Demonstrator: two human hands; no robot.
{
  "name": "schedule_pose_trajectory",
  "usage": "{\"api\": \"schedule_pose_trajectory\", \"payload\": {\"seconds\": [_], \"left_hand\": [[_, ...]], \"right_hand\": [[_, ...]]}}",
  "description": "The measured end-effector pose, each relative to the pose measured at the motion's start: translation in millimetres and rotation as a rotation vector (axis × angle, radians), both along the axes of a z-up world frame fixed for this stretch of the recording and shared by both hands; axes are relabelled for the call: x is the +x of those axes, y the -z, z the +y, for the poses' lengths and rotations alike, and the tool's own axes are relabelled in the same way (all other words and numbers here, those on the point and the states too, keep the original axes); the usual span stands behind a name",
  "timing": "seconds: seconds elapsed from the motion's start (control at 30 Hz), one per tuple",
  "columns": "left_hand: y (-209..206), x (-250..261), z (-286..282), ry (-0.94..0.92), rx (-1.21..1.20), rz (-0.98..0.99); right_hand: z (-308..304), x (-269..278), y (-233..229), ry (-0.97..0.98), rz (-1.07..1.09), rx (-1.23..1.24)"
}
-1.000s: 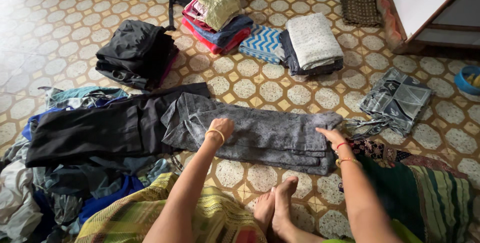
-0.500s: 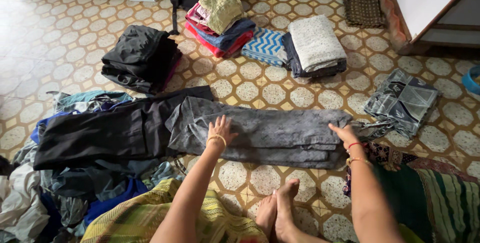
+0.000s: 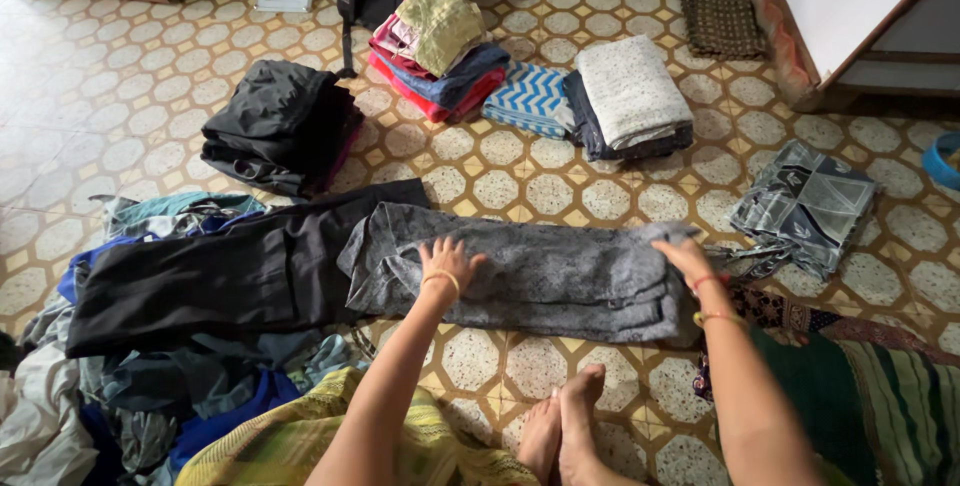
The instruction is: The person folds a pair of black trousers and then spreads out and folds a grey patterned garment by hand on a tiled floor.
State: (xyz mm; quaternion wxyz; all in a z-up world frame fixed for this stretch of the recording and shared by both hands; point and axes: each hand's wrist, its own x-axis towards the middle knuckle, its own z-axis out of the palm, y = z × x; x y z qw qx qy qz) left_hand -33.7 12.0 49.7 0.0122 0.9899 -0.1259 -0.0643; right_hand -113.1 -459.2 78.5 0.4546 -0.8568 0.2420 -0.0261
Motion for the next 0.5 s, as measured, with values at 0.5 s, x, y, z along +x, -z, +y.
{"api": "schedule_pose_trajectory", "payload": {"seconds": [0.5], "left_hand": [[60, 4, -33, -0.767, -1.410, 1.001]], "right_hand": [[180, 54, -39, -0.355, 0.064, 0.270]]}}
